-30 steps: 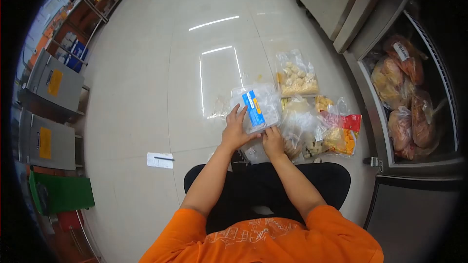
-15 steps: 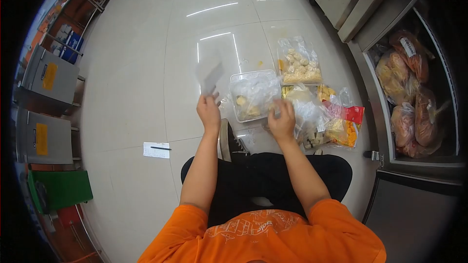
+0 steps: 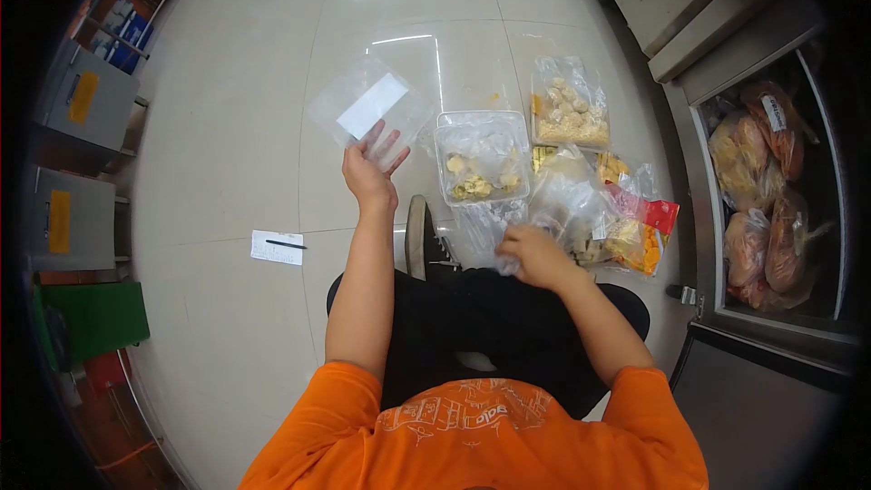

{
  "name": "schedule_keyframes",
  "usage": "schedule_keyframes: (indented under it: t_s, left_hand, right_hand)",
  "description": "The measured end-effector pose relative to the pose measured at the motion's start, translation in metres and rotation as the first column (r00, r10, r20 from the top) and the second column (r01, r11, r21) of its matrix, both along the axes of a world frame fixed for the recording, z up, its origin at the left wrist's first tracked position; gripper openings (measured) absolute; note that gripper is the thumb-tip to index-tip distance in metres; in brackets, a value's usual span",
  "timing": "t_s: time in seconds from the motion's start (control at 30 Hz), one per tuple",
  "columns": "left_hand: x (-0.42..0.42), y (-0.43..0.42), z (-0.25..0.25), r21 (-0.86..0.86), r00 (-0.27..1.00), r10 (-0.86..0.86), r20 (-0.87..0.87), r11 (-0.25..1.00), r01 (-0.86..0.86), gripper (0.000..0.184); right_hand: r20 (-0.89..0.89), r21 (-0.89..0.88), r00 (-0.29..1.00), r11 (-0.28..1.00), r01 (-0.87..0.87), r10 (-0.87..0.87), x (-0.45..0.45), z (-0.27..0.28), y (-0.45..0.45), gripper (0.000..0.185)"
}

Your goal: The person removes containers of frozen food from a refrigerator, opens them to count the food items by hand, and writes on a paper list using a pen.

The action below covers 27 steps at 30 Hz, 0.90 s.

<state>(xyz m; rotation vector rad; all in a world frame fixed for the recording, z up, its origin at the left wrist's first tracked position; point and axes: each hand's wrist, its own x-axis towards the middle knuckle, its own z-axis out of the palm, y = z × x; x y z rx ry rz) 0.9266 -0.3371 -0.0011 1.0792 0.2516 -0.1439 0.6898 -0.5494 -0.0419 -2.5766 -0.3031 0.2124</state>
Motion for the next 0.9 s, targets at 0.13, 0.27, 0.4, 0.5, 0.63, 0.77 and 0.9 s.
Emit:
schedule_keyframes:
  t_s: [0.13, 0.27, 0.4, 0.5, 0.63, 0.77, 0.9]
  left_hand:
    - [-0.001, -0.001, -0.004, 0.009, 1.0, -0.009, -0.018, 1.0, 0.009, 0.05]
    - [0.003, 0.003, -0.018, 0.017, 0.998, 0.007, -0.059, 1.0, -0.006, 0.049]
    - [0.005, -0.002, -0.038, 0.077, 0.99, 0.044, -0.132, 0.996, -0.034, 0.05]
    - [0.002, -0.003, -0.051, 0.084, 0.984, 0.018, -0.176, 0.996, -0.004, 0.048]
    - [0.007, 0.002, -0.079, 0.152, 0.967, 0.065, -0.247, 0.988, -0.027, 0.045]
    - [0.009, 0.007, -0.118, 0.246, 0.928, 0.028, -0.372, 0.967, 0.07, 0.045]
    - [0.011, 0.008, -0.143, 0.354, 0.886, 0.061, -0.46, 0.928, 0.119, 0.071]
  right_hand:
    - [-0.169, 0.067, 0.982, 0.994, 0.091, -0.079, 0.0, 0.009, 0.004, 0.038]
    - [-0.396, 0.037, 0.799, 0.861, 0.506, -0.452, 0.062, 0.059, -0.004, 0.045]
    - [0.388, 0.042, 0.778, 0.853, 0.521, -0.494, 0.107, 0.011, -0.009, 0.033]
    - [0.299, -0.05, 0.818, 0.848, 0.527, -0.491, 0.134, 0.001, -0.024, 0.024]
    - [0.27, 0.273, 0.652, 0.706, 0.654, -0.709, 0.161, -0.014, -0.064, 0.014]
    - [0.31, 0.35, 0.466, 0.555, 0.755, -0.829, 0.17, -0.003, -0.094, 0.012]
    - [0.162, 0.426, 0.359, 0.393, 0.815, -0.919, 0.17, 0.024, -0.099, 0.017]
